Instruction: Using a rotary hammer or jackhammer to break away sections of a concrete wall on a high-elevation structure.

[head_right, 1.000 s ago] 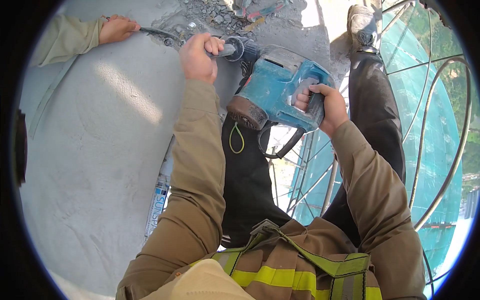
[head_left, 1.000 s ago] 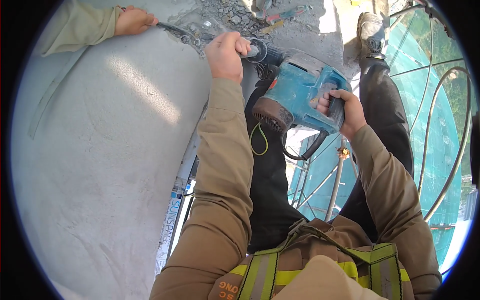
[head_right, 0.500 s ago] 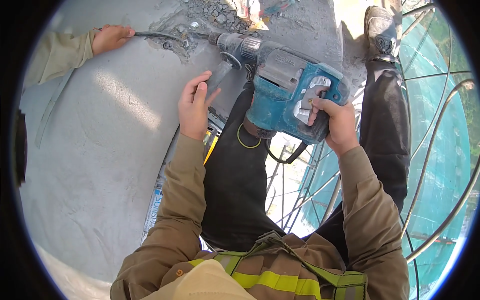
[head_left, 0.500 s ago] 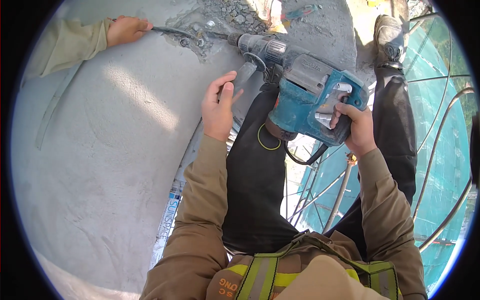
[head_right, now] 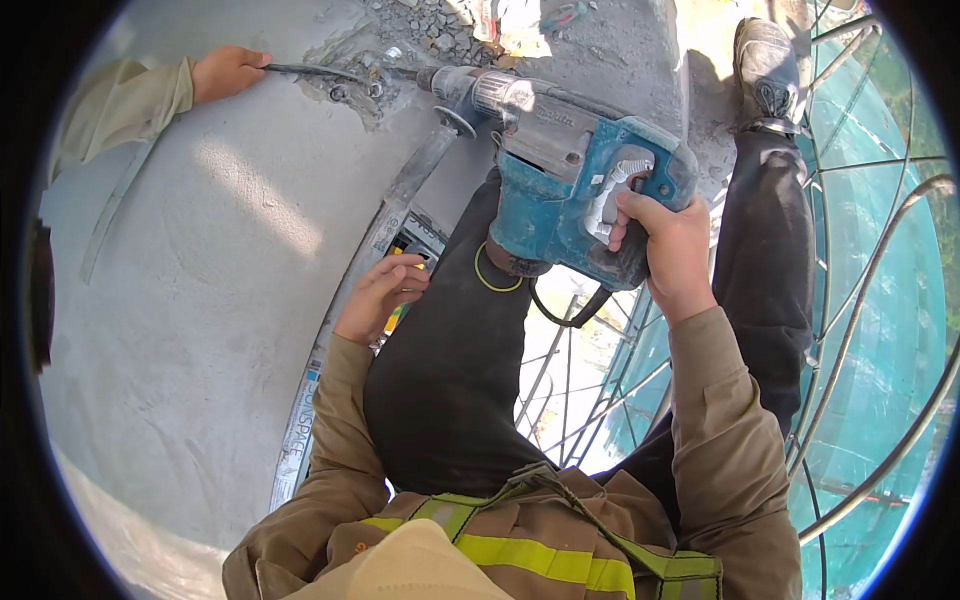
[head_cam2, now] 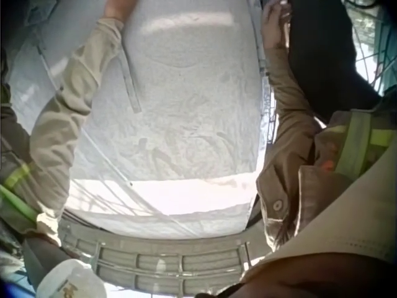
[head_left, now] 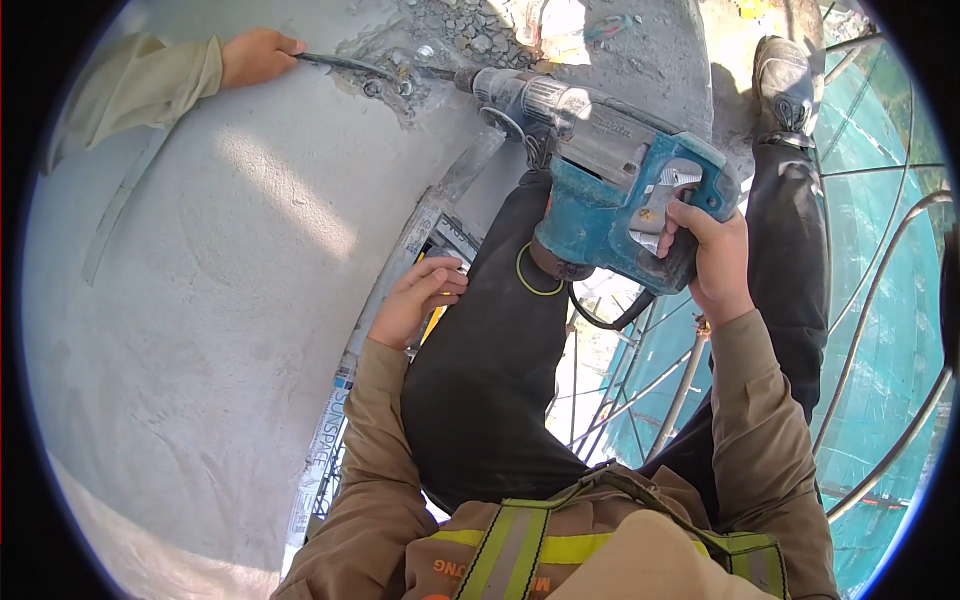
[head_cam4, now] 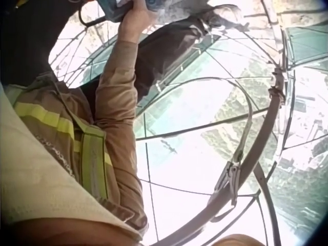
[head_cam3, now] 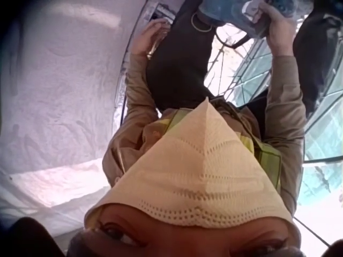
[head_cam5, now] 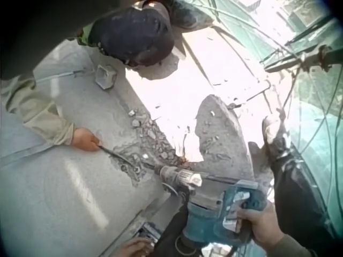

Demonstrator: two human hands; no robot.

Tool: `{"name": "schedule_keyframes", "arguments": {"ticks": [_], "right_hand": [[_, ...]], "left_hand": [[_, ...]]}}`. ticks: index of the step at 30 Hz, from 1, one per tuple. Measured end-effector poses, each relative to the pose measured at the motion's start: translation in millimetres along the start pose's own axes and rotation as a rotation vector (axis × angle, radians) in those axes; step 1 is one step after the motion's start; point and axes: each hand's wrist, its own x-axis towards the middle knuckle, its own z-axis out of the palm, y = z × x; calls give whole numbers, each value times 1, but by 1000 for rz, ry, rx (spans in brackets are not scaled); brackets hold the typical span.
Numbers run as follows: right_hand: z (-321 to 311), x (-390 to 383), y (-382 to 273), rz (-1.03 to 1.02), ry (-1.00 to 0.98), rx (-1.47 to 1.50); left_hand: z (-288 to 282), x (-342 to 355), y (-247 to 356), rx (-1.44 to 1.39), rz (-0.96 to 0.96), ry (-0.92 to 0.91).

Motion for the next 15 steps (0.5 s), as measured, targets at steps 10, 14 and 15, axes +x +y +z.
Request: {"name": "schedule_keyframes", "arguments": {"ticks": [10, 14, 15], "right_hand": [[1, 1, -1, -39, 38, -37], [2, 1, -2, -50, 48, -45], [3, 1, -2, -53, 52, -51]], "left_hand": [[-7, 5, 40, -309, 269, -171], [-6, 3, 41, -296, 279, -154], [-6, 3, 41, -282, 279, -146]]}}
